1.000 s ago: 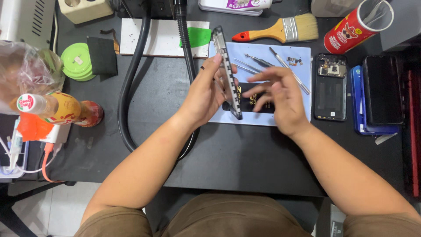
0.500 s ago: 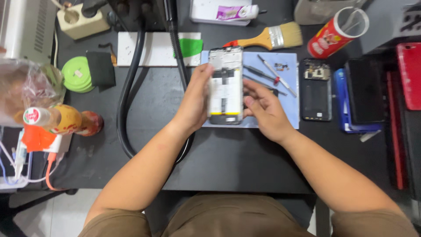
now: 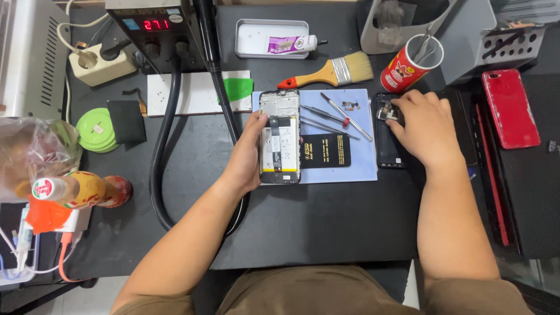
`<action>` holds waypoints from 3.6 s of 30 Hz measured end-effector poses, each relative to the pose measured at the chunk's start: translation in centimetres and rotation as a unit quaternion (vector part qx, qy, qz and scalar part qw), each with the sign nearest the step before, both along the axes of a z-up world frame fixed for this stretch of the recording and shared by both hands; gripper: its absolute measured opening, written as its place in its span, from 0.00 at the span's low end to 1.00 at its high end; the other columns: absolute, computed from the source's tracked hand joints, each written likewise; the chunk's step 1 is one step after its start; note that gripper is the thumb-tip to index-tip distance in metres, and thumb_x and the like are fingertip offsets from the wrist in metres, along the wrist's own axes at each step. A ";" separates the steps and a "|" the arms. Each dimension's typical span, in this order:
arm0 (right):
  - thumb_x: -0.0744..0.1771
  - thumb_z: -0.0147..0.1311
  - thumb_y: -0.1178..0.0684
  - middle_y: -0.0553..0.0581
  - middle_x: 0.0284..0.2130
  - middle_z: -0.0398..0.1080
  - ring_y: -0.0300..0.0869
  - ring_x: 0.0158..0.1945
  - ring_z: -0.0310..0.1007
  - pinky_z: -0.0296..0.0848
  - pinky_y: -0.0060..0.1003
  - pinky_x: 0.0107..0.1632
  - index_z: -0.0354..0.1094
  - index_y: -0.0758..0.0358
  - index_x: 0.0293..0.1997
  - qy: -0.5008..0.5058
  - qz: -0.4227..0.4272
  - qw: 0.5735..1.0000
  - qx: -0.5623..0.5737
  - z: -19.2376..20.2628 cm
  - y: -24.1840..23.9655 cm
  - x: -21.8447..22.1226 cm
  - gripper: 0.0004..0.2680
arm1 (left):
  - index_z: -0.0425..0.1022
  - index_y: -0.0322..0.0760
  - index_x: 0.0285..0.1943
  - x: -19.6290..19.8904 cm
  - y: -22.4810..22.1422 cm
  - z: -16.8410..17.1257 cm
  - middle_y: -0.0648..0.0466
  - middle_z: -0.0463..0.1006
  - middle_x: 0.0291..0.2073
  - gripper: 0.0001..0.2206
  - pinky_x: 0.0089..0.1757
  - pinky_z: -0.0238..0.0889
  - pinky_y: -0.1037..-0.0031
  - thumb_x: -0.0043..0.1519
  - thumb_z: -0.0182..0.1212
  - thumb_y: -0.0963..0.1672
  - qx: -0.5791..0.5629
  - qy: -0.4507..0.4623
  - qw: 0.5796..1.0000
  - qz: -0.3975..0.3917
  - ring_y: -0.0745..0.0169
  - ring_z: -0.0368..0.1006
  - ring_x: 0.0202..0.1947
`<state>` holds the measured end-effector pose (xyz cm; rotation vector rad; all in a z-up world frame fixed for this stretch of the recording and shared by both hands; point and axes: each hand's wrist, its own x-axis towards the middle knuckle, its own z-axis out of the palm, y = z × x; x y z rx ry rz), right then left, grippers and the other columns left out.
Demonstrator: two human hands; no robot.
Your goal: The person disassembles a smartphone, removes the battery and internal components, then reassembles the device using a screwdriver and tweezers. They place the reassembled phone into a black protective case.
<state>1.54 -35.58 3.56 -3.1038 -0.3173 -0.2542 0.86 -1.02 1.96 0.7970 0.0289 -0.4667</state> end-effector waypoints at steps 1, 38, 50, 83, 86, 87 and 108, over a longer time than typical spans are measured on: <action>0.64 0.63 0.48 0.53 0.46 0.72 0.49 0.53 0.68 0.62 0.45 0.55 0.75 0.59 0.53 0.002 -0.005 1.000 -0.005 -0.2 -0.1 0.0 0.14 | 0.60 0.38 0.64 -0.1 0.0 -0.1 0.44 0.78 0.47 0.16 0.44 0.77 0.62 0.72 0.43 0.49 0.006 -0.002 1.000 -0.001 0.54 0.80 0.43; 0.71 0.55 0.65 0.53 0.50 0.73 0.33 0.41 0.73 0.71 0.25 0.38 0.58 0.65 0.67 -0.016 0.009 0.702 0.712 -3.6 4.6 1.7 0.16 | 0.62 0.34 0.64 0.9 -0.8 3.6 0.44 0.75 0.49 0.41 0.42 0.69 0.56 0.39 0.76 0.48 0.599 -0.507 0.609 -0.116 0.37 0.75 0.43; 0.71 0.55 0.65 0.55 0.45 0.72 0.34 0.38 0.73 0.72 0.26 0.36 0.58 0.67 0.64 -0.064 -0.018 0.687 0.723 -3.8 3.0 2.0 0.14 | 0.65 0.37 0.71 1.7 -1.8 0.3 0.48 0.72 0.61 0.40 0.53 0.62 0.55 0.45 0.71 0.49 0.529 -0.603 0.581 -0.139 0.41 0.64 0.53; 0.66 0.61 0.54 0.52 0.40 0.70 0.45 0.47 0.72 0.71 0.41 0.49 0.78 0.57 0.42 0.047 0.017 0.974 0.220 0.5 7.4 3.6 0.04 | 0.76 0.32 0.51 3.5 -1.0 -3.9 0.59 0.79 0.37 0.10 0.40 0.69 0.80 0.64 0.65 0.42 0.203 -0.179 0.962 -0.027 0.77 0.73 0.36; 0.65 0.62 0.56 0.53 0.39 0.71 0.46 0.46 0.72 0.71 0.41 0.48 0.77 0.60 0.40 0.035 0.049 0.971 0.232 0.2 7.1 3.9 0.03 | 0.74 0.32 0.51 3.6 -1.1 -3.7 0.59 0.79 0.37 0.10 0.38 0.69 0.79 0.63 0.65 0.42 0.193 -0.187 0.963 -0.022 0.76 0.72 0.35; 0.65 0.62 0.57 0.53 0.39 0.71 0.47 0.46 0.73 0.71 0.41 0.48 0.76 0.61 0.39 0.028 0.066 0.969 0.236 0.1 7.0 3.9 0.03 | 0.74 0.31 0.50 3.5 -1.1 -3.6 0.58 0.78 0.36 0.10 0.38 0.69 0.79 0.63 0.66 0.41 0.190 -0.189 0.963 -0.018 0.76 0.73 0.35; 0.68 0.55 0.68 0.54 0.45 0.68 0.36 0.46 0.70 0.71 0.28 0.49 0.72 0.69 0.51 0.029 0.194 0.743 0.639 -3.4 13.0 5.2 0.08 | 0.73 0.30 0.52 4.2 -0.7 -4.4 0.57 0.80 0.41 0.10 0.40 0.63 0.83 0.66 0.64 0.40 0.220 -0.260 0.936 0.084 0.77 0.73 0.40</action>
